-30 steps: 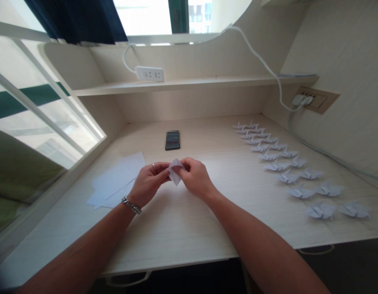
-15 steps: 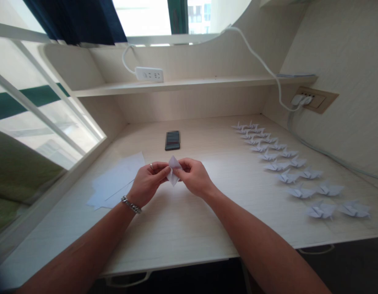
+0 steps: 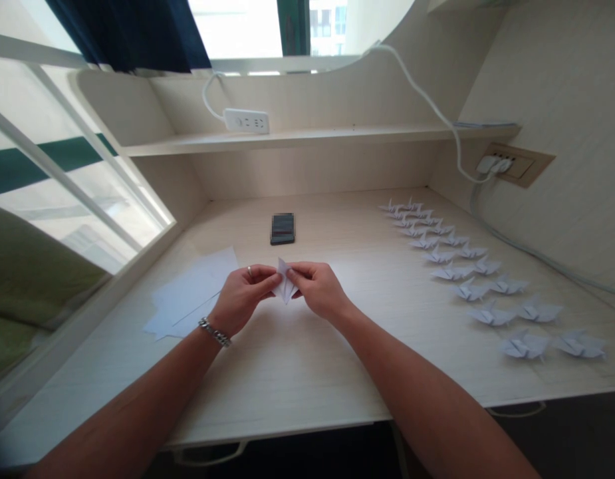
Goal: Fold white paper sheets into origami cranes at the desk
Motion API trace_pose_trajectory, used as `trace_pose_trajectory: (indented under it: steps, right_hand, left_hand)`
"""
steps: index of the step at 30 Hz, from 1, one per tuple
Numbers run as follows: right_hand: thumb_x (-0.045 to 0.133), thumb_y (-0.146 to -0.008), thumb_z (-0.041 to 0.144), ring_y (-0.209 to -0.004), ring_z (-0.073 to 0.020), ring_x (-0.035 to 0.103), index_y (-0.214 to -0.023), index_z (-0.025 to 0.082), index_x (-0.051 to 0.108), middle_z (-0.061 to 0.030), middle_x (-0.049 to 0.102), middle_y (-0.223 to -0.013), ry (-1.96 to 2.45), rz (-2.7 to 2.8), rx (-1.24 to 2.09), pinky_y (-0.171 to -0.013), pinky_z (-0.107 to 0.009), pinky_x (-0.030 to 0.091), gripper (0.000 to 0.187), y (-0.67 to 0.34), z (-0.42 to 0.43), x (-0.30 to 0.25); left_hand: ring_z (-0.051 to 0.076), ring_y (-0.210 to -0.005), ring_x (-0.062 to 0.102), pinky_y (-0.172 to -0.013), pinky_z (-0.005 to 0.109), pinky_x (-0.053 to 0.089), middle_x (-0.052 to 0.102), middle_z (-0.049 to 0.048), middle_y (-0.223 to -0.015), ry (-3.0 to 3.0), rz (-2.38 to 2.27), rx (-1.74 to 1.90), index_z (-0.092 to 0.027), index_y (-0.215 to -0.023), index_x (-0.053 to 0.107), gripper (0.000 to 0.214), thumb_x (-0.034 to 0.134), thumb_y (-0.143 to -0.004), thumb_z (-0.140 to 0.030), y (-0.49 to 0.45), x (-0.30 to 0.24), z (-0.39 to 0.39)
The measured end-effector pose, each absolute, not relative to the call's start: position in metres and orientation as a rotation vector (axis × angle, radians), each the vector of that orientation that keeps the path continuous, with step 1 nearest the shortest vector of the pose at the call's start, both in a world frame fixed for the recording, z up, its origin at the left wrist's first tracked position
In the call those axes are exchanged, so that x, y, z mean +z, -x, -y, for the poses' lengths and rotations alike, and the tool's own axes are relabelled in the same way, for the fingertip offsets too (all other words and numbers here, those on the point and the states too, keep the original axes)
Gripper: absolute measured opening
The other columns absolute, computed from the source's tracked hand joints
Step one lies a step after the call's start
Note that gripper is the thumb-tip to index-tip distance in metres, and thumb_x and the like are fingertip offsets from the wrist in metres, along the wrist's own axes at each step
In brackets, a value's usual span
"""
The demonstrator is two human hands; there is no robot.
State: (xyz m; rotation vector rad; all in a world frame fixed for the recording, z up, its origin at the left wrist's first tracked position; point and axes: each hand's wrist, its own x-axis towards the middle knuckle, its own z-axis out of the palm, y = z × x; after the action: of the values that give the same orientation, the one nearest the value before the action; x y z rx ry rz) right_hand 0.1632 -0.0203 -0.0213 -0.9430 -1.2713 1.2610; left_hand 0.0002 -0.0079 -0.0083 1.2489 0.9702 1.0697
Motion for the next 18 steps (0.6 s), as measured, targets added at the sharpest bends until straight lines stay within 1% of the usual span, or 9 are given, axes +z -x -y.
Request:
trace_pose_trajectory:
  steps: [3,6,9,11,13,16,18]
  right_hand:
    - [0.071,-0.073,0.045,-0.063,-0.0157,0.063,-0.088,0.016,0.071,-0.0026,0.068,-0.071,0.969,1.252,1.239,-0.056,-0.03,0.054,0.033,-0.1622,0.0218,-0.019]
    - [0.07,-0.074,0.043,-0.061,-0.0154,0.063,-0.081,0.014,0.067,-0.0022,0.066,-0.068,1.002,1.268,1.196,-0.056,-0.03,0.054,0.029,-0.1614,0.023,-0.018]
    - [0.068,-0.076,0.039,-0.06,-0.0147,0.062,-0.08,0.015,0.066,-0.002,0.066,-0.068,1.025,1.308,1.168,-0.055,-0.028,0.053,0.025,-0.1613,0.0237,-0.0177]
    - [0.066,-0.077,0.036,-0.061,-0.0146,0.061,-0.08,0.015,0.067,-0.0022,0.066,-0.069,1.055,1.351,1.143,-0.054,-0.027,0.051,0.022,-0.1621,0.024,-0.0168]
    - [0.065,-0.077,0.032,-0.064,-0.0152,0.061,-0.08,0.015,0.069,-0.0033,0.068,-0.072,1.097,1.409,1.065,-0.058,-0.028,0.05,0.018,-0.1638,0.0241,-0.0153]
    - [0.068,-0.073,0.024,-0.076,-0.0172,0.065,-0.081,0.015,0.071,-0.0051,0.071,-0.081,1.102,1.432,0.972,-0.072,-0.031,0.051,0.012,-0.167,0.0234,-0.0134]
    - [0.071,-0.069,0.02,-0.08,-0.0181,0.066,-0.085,0.016,0.071,-0.0057,0.072,-0.084,1.062,1.372,1.028,-0.076,-0.032,0.051,0.017,-0.1685,0.0226,-0.0129]
  left_hand:
    - [0.014,-0.065,0.062,-0.063,0.028,0.051,0.069,0.0047,-0.07,-1.231,-0.993,1.074,-0.012,-0.078,0.068,0.031,0.083,-0.061,-0.034,-0.0004,-0.0082,0.008]
    - [0.015,-0.067,0.062,-0.065,0.029,0.051,0.069,0.0052,-0.073,-1.235,-0.998,1.04,-0.012,-0.08,0.068,0.032,0.081,-0.063,-0.036,-0.0007,-0.0087,0.0085]
    - [0.015,-0.069,0.062,-0.065,0.028,0.05,0.069,0.0064,-0.076,-1.279,-1.003,1.006,-0.011,-0.082,0.069,0.034,0.079,-0.066,-0.039,-0.0007,-0.009,0.0086]
    - [0.013,-0.067,0.06,-0.063,0.026,0.048,0.068,0.0056,-0.074,-1.299,-1.009,0.997,-0.011,-0.08,0.069,0.033,0.079,-0.065,-0.039,-0.0003,-0.0084,0.0084]
    - [0.012,-0.064,0.058,-0.06,0.025,0.046,0.066,0.0044,-0.071,-1.309,-1.009,0.979,-0.011,-0.077,0.069,0.032,0.08,-0.064,-0.039,0.0003,-0.0072,0.0084]
    - [0.011,-0.062,0.056,-0.058,0.023,0.044,0.064,0.0029,-0.068,-1.337,-1.007,0.903,-0.012,-0.074,0.069,0.029,0.08,-0.064,-0.037,0.0012,-0.0047,0.0098]
    - [0.01,-0.06,0.054,-0.057,0.023,0.044,0.063,0.0022,-0.066,-1.361,-1.018,0.829,-0.012,-0.072,0.069,0.027,0.079,-0.064,-0.036,0.0014,-0.003,0.0115]
